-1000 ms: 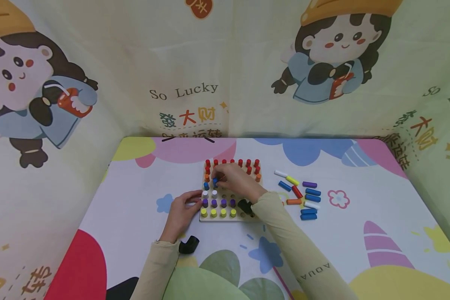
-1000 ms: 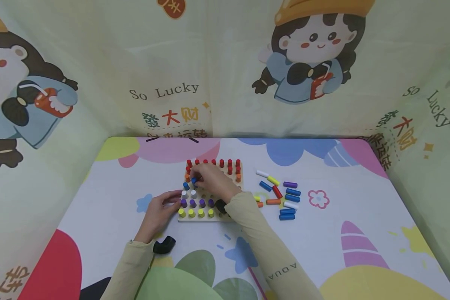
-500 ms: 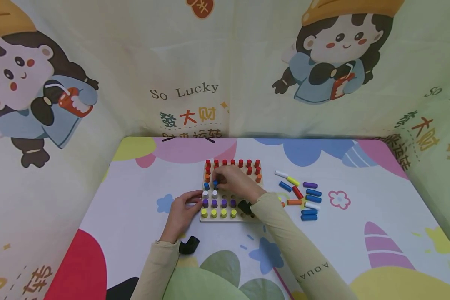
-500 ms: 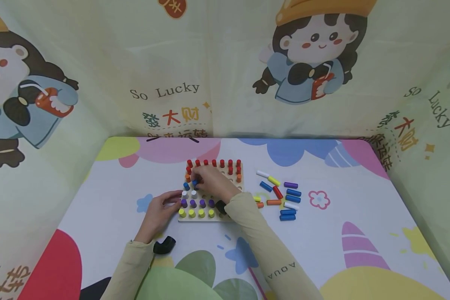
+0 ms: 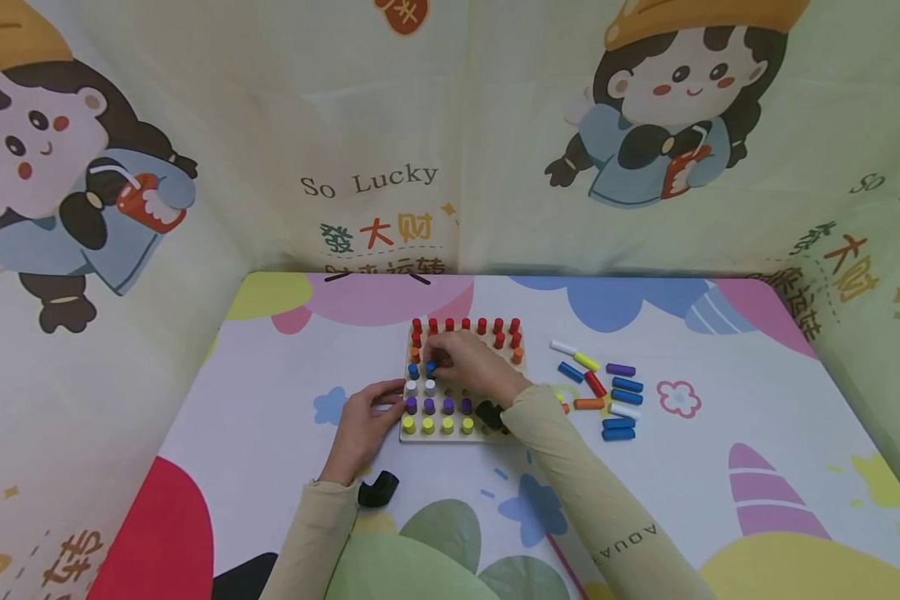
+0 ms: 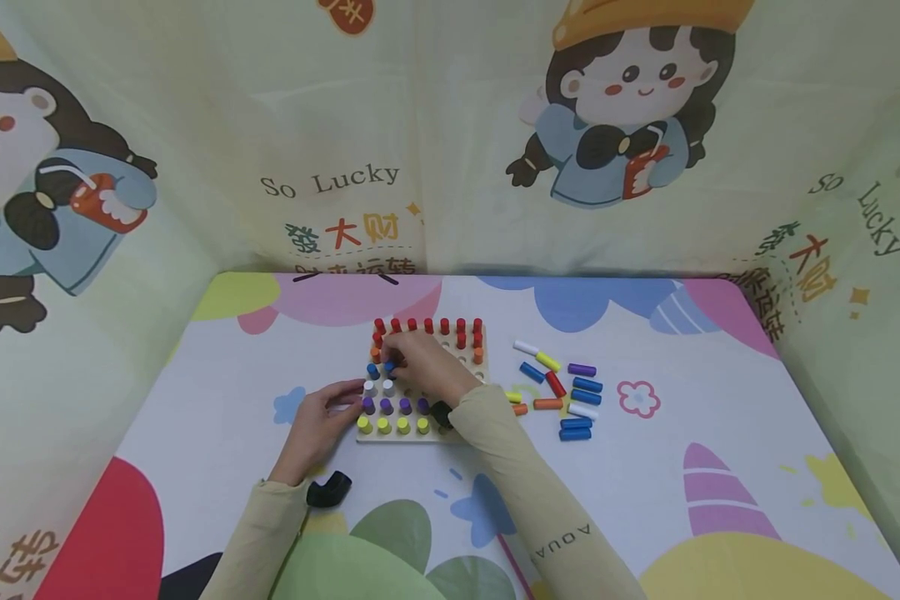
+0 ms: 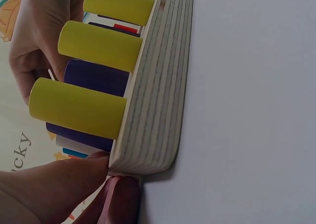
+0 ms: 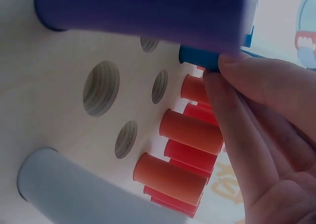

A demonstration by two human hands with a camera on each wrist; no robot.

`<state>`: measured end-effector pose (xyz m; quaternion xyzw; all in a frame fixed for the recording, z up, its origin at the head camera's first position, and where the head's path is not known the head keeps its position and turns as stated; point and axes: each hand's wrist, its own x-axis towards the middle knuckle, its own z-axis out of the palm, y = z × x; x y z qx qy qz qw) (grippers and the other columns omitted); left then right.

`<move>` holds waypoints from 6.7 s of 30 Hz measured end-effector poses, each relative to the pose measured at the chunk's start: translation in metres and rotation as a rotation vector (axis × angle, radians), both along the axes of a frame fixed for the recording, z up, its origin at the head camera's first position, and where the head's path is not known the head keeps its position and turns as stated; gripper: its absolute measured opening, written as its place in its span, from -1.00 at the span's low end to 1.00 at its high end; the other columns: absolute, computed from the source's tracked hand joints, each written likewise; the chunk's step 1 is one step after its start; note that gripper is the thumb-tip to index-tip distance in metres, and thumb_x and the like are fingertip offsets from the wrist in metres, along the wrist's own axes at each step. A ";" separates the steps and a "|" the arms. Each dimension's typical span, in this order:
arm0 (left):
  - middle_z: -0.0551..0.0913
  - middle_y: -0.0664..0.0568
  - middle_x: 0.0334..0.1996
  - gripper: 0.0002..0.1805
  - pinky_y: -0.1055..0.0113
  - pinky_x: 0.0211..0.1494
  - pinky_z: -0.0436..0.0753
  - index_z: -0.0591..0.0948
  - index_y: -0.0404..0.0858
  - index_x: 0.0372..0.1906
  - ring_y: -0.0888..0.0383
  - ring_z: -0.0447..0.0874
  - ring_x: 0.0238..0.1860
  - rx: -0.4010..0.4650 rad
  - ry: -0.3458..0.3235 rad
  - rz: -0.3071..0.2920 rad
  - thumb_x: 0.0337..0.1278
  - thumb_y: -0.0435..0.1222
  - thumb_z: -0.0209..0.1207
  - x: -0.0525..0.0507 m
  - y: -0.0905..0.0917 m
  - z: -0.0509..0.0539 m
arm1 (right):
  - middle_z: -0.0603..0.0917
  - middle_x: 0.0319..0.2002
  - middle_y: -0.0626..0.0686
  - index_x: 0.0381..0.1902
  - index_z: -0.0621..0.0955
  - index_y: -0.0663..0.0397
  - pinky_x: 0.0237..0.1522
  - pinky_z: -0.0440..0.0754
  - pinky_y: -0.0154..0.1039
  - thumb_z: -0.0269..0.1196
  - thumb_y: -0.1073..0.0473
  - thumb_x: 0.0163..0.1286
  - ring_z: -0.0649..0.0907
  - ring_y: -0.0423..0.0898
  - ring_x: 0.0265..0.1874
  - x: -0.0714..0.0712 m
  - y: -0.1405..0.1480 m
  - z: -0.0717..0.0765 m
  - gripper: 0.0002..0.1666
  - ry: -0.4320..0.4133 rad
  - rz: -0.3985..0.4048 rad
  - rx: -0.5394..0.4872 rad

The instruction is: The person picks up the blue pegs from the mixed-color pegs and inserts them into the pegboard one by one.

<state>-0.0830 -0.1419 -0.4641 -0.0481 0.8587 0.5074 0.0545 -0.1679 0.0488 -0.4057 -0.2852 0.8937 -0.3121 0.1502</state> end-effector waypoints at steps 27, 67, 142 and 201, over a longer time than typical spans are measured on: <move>0.72 -0.07 -0.01 -0.59 0.15 0.01 0.70 0.61 -0.21 0.21 0.09 0.73 -0.13 -0.001 -0.018 -0.006 0.27 -0.35 0.26 0.001 0.000 0.001 | 0.72 -0.18 -0.04 -0.20 0.67 0.01 0.09 0.66 -0.24 0.39 0.29 0.28 0.65 -0.16 -0.16 0.002 0.001 -0.002 -0.84 0.003 0.013 0.022; 0.71 -0.05 0.01 -0.59 0.17 0.00 0.71 0.60 -0.19 0.21 0.09 0.71 -0.12 -0.014 -0.018 0.005 0.28 -0.33 0.26 0.001 0.001 -0.001 | 0.71 -0.18 -0.02 -0.11 0.68 0.09 0.01 0.70 -0.17 0.41 0.25 0.26 0.68 -0.10 -0.13 0.018 0.055 0.020 -0.76 0.083 -0.091 0.088; 0.70 0.00 0.01 -0.59 0.15 0.06 0.68 0.61 -0.16 0.22 0.09 0.67 -0.01 -0.023 -0.032 0.010 0.27 -0.31 0.27 -0.005 -0.003 0.003 | 0.71 -0.12 0.15 -0.02 0.63 0.25 0.04 0.67 0.03 0.36 0.37 0.25 0.67 0.05 -0.11 0.010 0.168 -0.009 -0.68 -0.010 -0.290 0.173; 0.70 -0.01 0.00 -0.60 0.15 0.04 0.69 0.61 -0.17 0.21 0.10 0.67 -0.05 -0.023 -0.023 0.003 0.28 -0.31 0.26 -0.003 -0.002 0.006 | 0.70 -0.13 0.14 0.00 0.68 0.30 0.03 0.68 0.02 0.34 0.39 0.27 0.72 0.04 -0.14 0.014 0.153 0.006 -0.68 0.083 -0.196 0.094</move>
